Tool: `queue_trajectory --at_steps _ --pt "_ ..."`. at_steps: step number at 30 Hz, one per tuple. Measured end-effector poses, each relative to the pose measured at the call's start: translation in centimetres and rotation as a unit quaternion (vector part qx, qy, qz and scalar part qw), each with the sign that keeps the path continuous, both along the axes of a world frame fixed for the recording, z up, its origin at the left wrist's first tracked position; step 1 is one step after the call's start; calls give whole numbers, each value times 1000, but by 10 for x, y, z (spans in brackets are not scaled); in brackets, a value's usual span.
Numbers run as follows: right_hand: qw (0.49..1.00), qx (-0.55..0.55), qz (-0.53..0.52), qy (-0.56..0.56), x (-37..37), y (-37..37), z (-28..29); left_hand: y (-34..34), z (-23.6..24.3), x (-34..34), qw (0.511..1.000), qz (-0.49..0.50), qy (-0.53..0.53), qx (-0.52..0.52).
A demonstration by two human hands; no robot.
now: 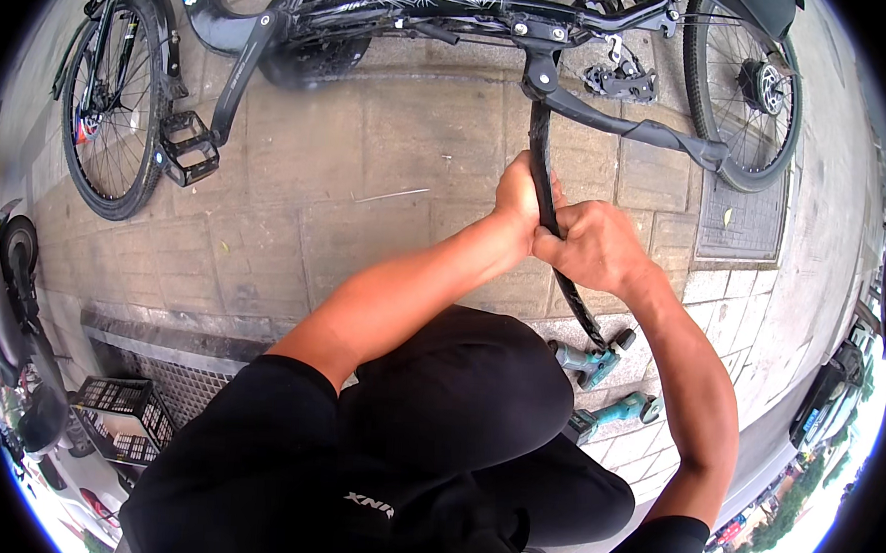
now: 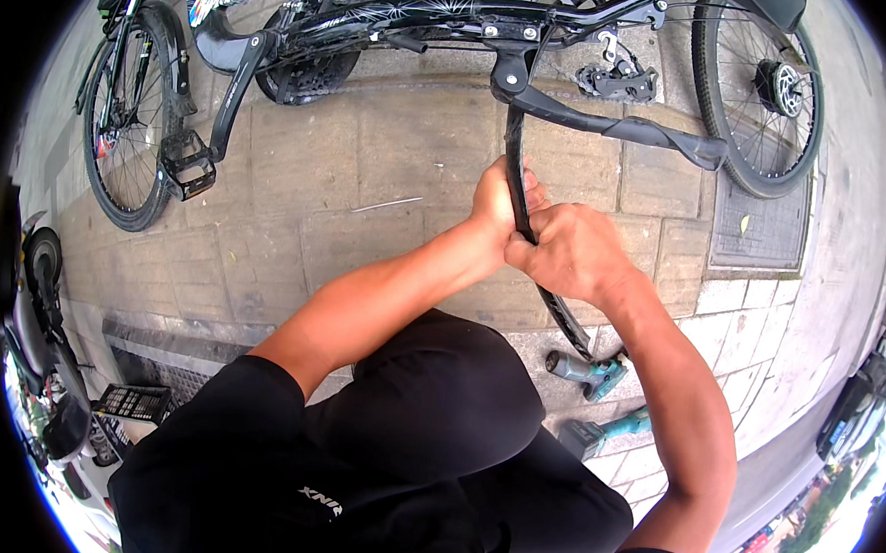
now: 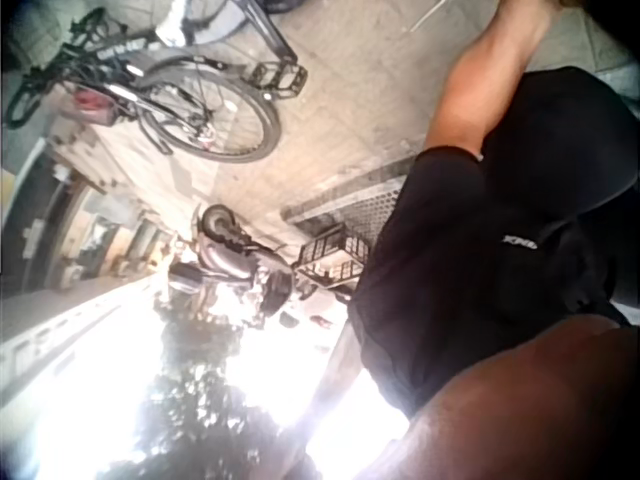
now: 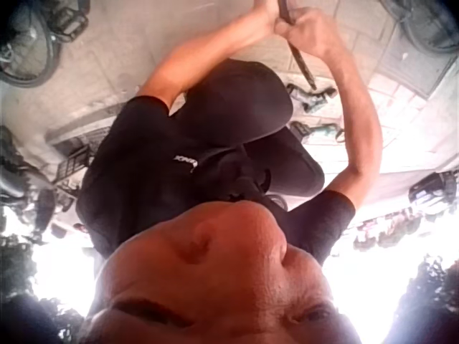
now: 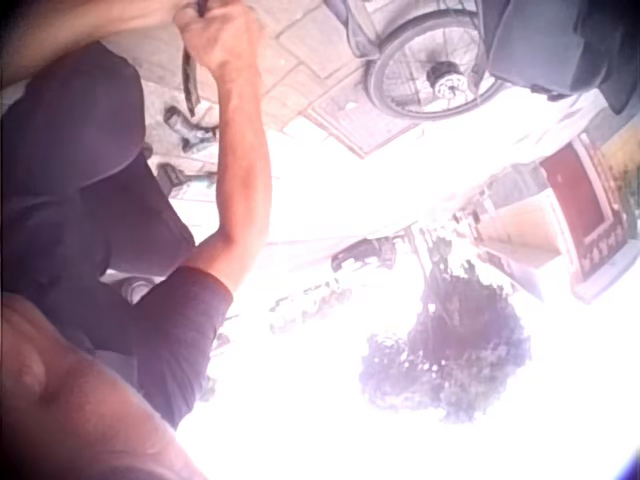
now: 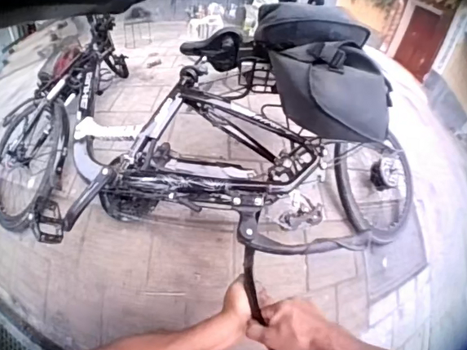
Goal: The person retrieves a drill bit from a toolbox and uses a cordless drill to remove a bolt from the bicycle crankset. They then remove the chain from the chainring and place it on the frame.
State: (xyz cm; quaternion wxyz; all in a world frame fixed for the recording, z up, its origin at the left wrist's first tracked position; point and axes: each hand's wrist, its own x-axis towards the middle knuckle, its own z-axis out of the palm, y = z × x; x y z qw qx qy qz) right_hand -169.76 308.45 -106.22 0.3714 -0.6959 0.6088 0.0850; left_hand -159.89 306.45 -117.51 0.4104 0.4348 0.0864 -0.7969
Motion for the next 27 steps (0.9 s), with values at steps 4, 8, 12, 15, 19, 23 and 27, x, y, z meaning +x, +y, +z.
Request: queue_trajectory --at_steps 4,8,12,15,19,23,27 --pt "999 -43 -9 -10 1 8 -21 -1 -8 7 1000 -20 -14 -7" --pt "994 -108 4 16 17 15 -24 -3 -21 12 999 -32 -25 -18" --pt "996 -72 49 15 13 19 -20 -5 -31 8 942 -90 -304 -110" --pt "992 -123 24 -2 -4 20 -23 9 -28 -1 999 -41 -18 -20" --pt "999 -34 16 24 -14 16 -31 5 -46 5 994 -88 61 13" --pt "995 -8 -93 22 -16 -7 -24 17 -60 3 989 -128 69 -28" --pt "996 -47 -81 8 -26 -13 -39 23 -28 2 970 -200 132 -46"
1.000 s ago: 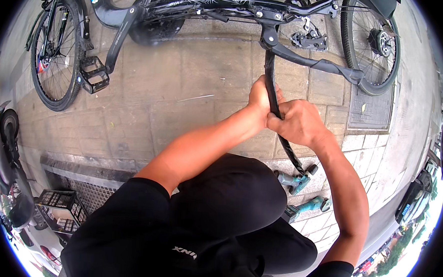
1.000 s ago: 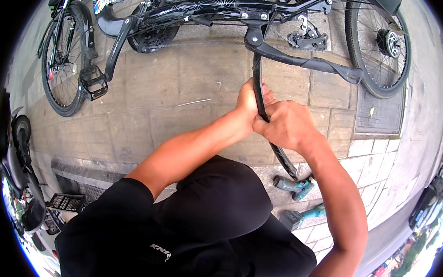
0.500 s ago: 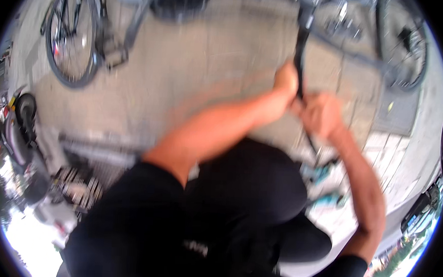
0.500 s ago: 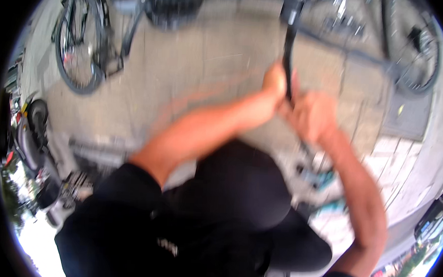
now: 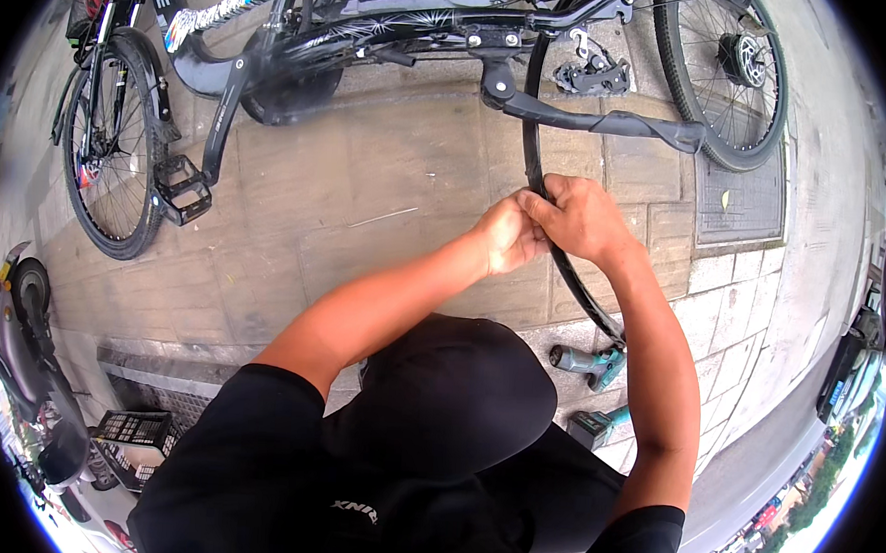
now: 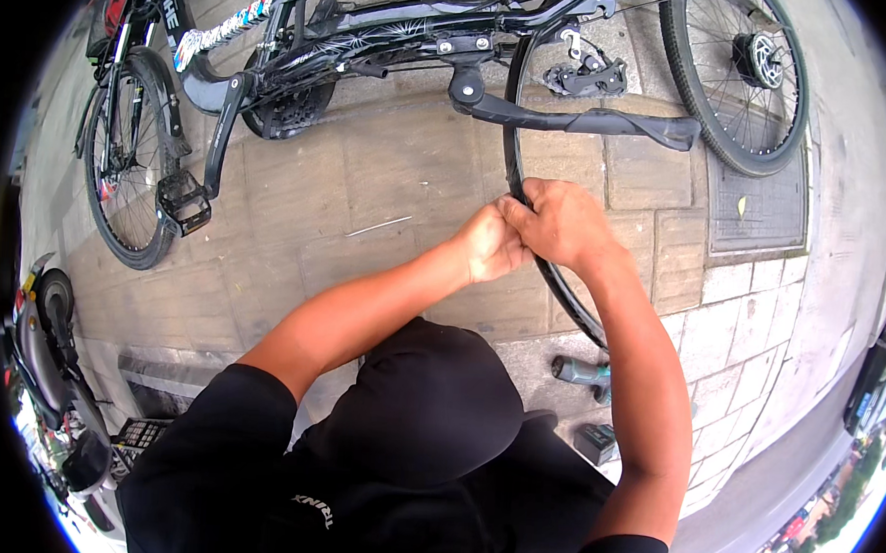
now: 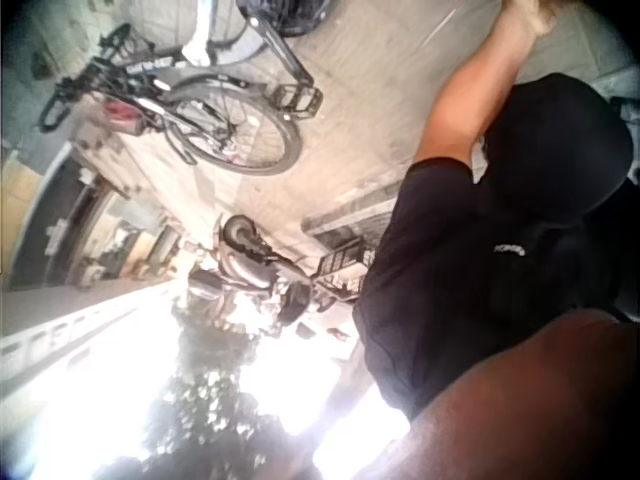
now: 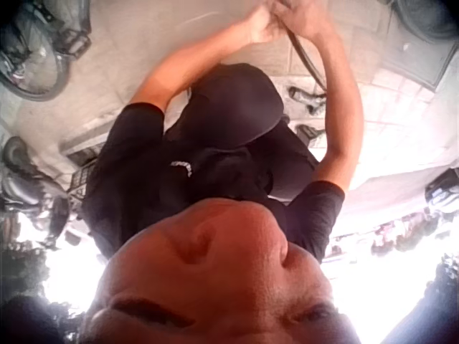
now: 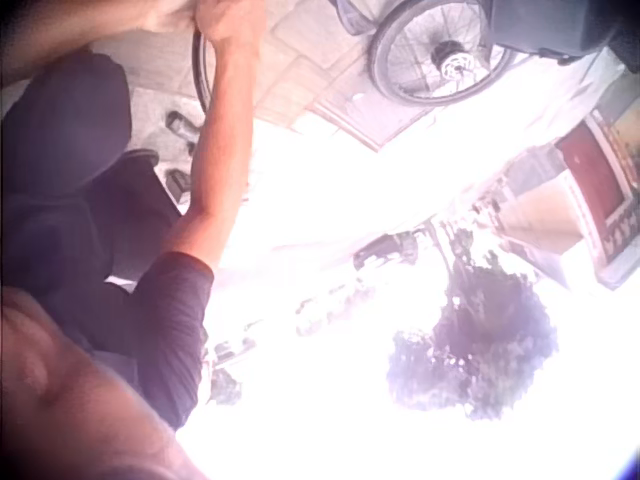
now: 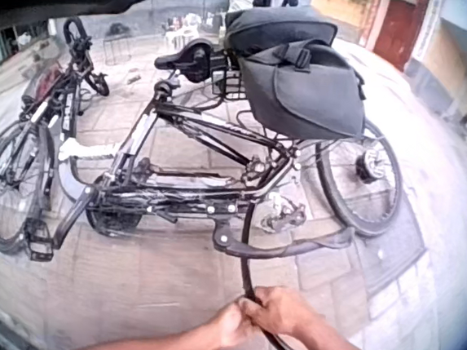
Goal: The person retrieves a drill bit from a toolbox and uses a cordless drill to remove a bolt from the bicycle crankset. They then remove the chain from the chainring and place it on the frame.
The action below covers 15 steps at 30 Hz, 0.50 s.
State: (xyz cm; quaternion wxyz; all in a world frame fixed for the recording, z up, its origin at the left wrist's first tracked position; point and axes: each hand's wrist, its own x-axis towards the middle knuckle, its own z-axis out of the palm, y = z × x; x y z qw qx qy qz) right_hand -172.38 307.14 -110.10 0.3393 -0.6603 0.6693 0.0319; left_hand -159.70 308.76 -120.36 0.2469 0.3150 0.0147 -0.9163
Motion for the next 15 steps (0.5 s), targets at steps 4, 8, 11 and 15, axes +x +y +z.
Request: queue_trajectory --at_steps 4,8,11,15 --pt "989 36 -33 -140 -17 9 1 -29 -1 -17 995 85 41 15" --pt "998 48 26 -30 -16 3 21 -37 -6 -38 985 138 77 64" --pt "989 28 115 87 0 -7 44 -36 14 -34 975 199 42 86" --pt "987 -2 124 99 5 -8 52 -33 2 -35 970 170 142 99"
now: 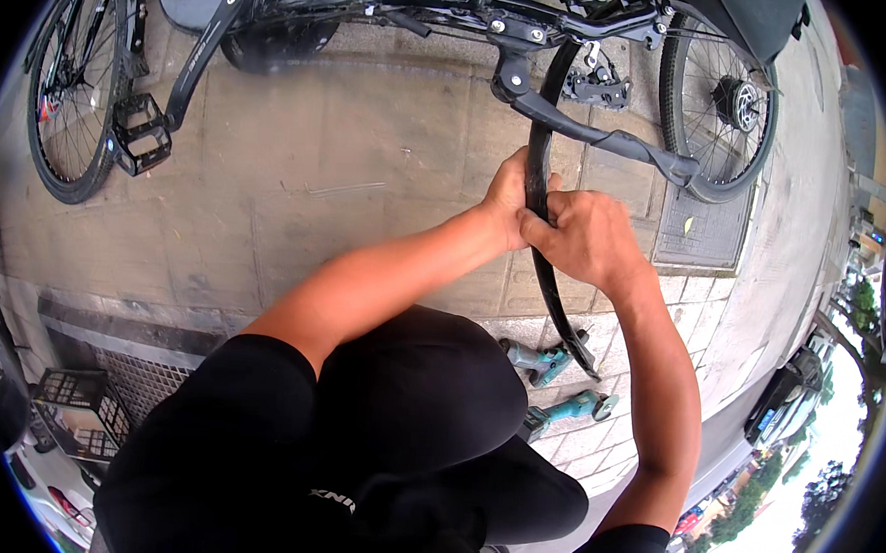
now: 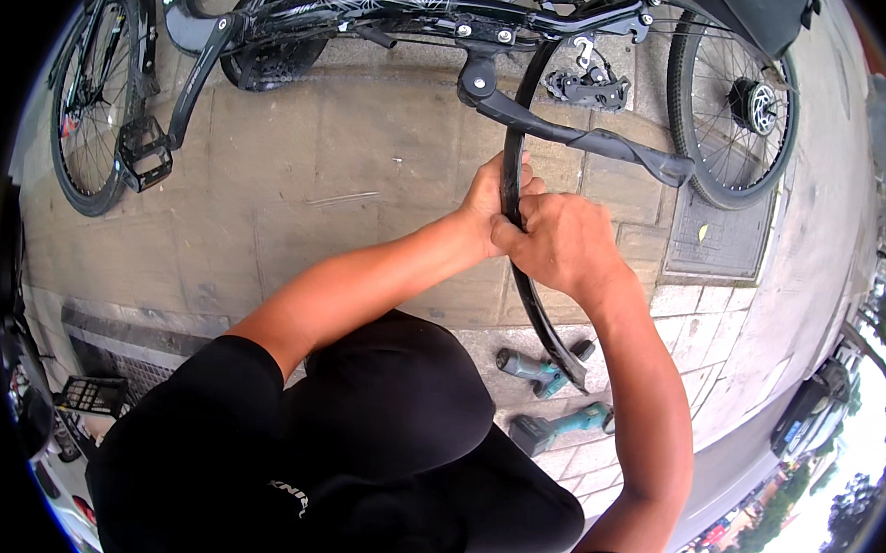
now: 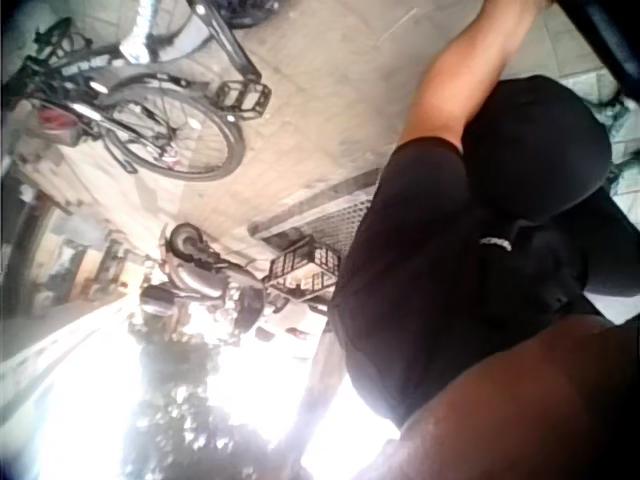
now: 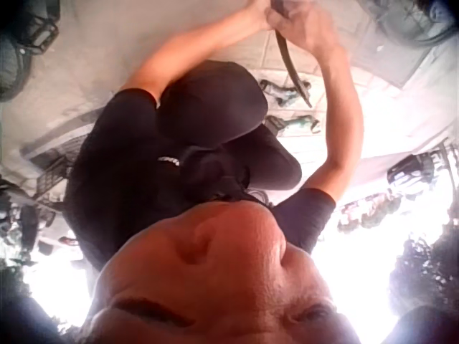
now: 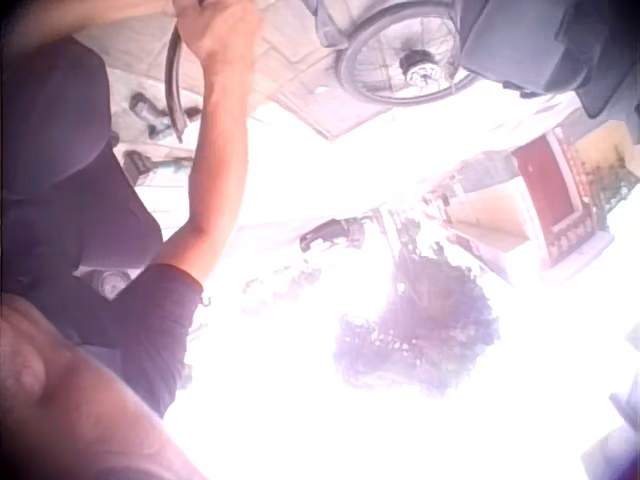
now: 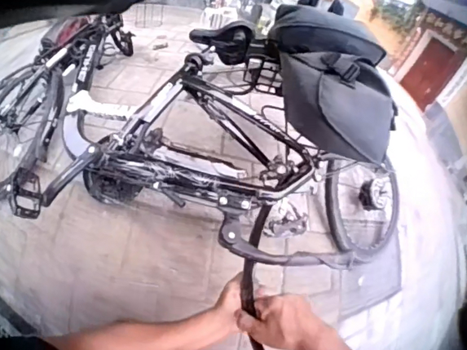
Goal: The person retrieves a drill bit from a toolbox and uses a cordless drill to remove a bolt from the bicycle crankset. They then remove the chain from the chainring and place it on the frame.
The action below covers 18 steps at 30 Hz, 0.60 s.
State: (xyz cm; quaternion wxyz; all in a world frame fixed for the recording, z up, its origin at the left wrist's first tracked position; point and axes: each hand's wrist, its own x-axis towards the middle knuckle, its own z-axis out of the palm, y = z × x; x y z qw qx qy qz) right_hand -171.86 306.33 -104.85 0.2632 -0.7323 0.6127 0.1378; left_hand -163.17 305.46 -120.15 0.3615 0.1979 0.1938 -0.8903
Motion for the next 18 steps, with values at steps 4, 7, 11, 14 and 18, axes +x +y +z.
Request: queue_trajectory --at_steps 4,7,11,14,18 --pt "1000 6 0 0 -1 4 -2 1 9 -11 994 12 -100 48" --pt "1000 19 -17 -7 -1 4 -7 1 11 -10 988 0 -143 65" --pt "998 54 -15 -24 -3 0 -5 0 19 -4 983 -22 -166 78" --pt "995 87 -25 -34 -3 -2 2 3 26 -3 982 -37 -166 83" --pt "995 58 -7 -86 -6 1 -3 34 -6 -14 999 8 -9 39"
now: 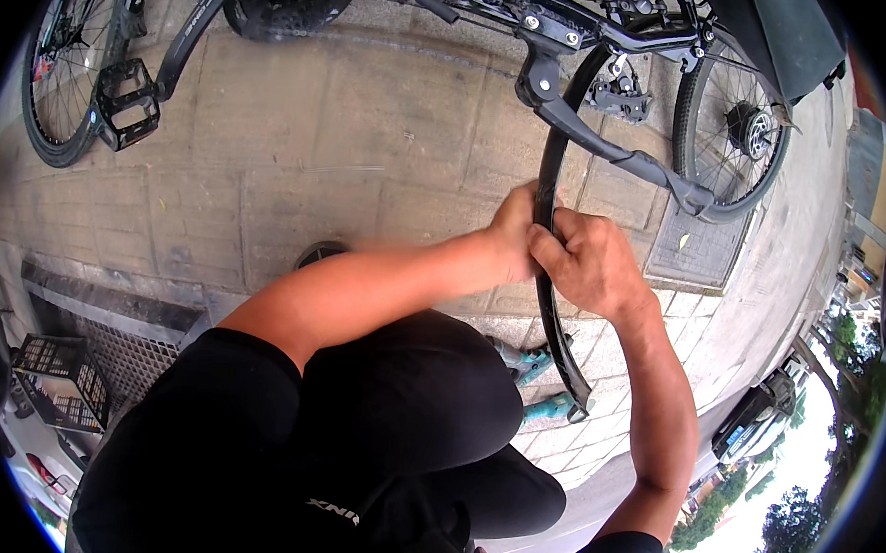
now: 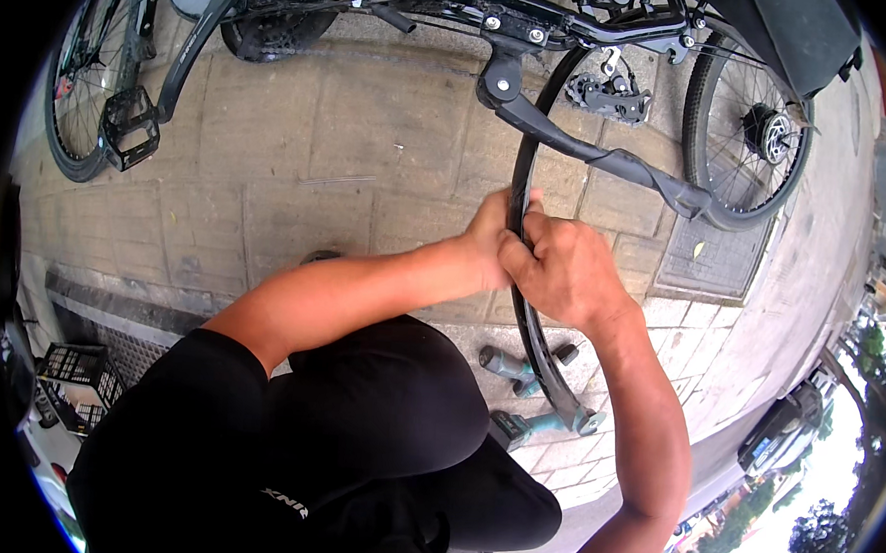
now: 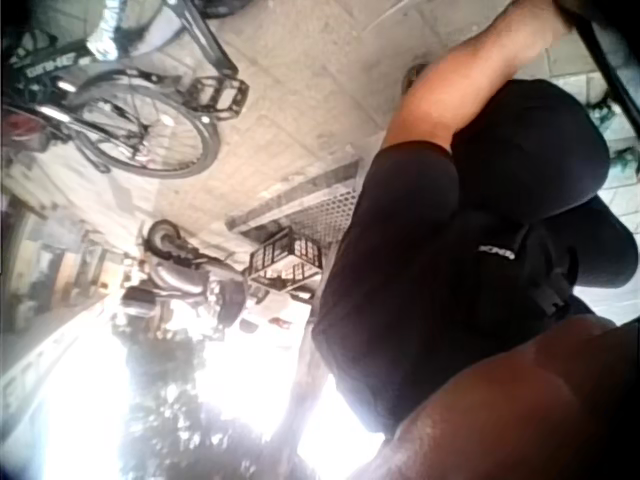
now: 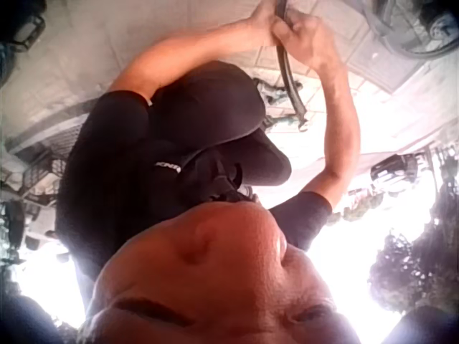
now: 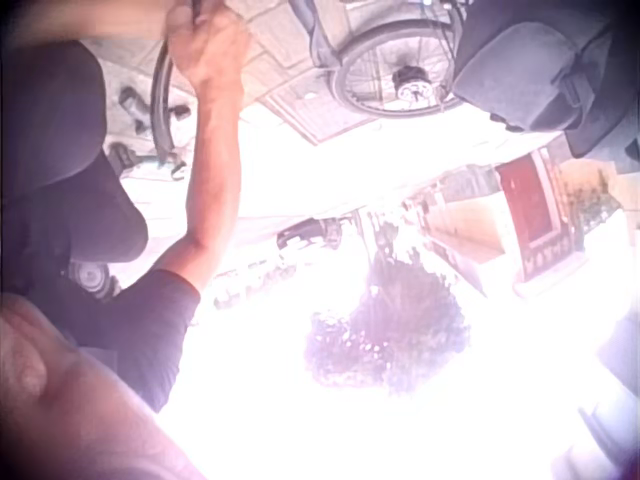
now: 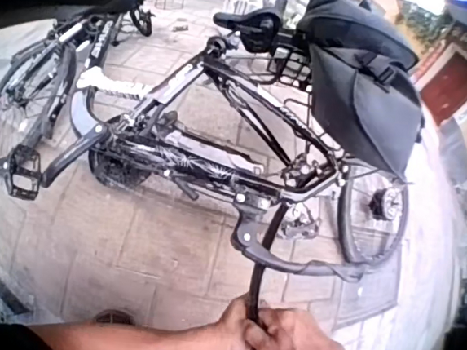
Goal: The person retrieves a drill bit from a toolbox and uses a cordless drill to remove a bolt from the bicycle crankset. They then remove the chain from the chainring and place it on the frame.
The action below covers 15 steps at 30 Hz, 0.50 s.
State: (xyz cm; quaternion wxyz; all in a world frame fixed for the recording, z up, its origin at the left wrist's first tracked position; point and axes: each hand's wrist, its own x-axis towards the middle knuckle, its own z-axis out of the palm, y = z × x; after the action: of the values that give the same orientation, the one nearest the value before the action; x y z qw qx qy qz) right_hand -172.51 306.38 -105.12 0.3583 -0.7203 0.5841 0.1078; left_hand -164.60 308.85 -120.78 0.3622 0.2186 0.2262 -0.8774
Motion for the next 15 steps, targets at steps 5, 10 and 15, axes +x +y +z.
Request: queue_trajectory --at_steps 5,10,15 --pt "1000 -17 18 -7 -7 0 -6 -1 15 9 996 -79 6 37" --pt "997 -12 24 73 5 -7 3 -8 30 16 993 -67 -62 70" --pt "997 35 -66 3 8 -4 0 0 14 10 990 -23 -139 32"
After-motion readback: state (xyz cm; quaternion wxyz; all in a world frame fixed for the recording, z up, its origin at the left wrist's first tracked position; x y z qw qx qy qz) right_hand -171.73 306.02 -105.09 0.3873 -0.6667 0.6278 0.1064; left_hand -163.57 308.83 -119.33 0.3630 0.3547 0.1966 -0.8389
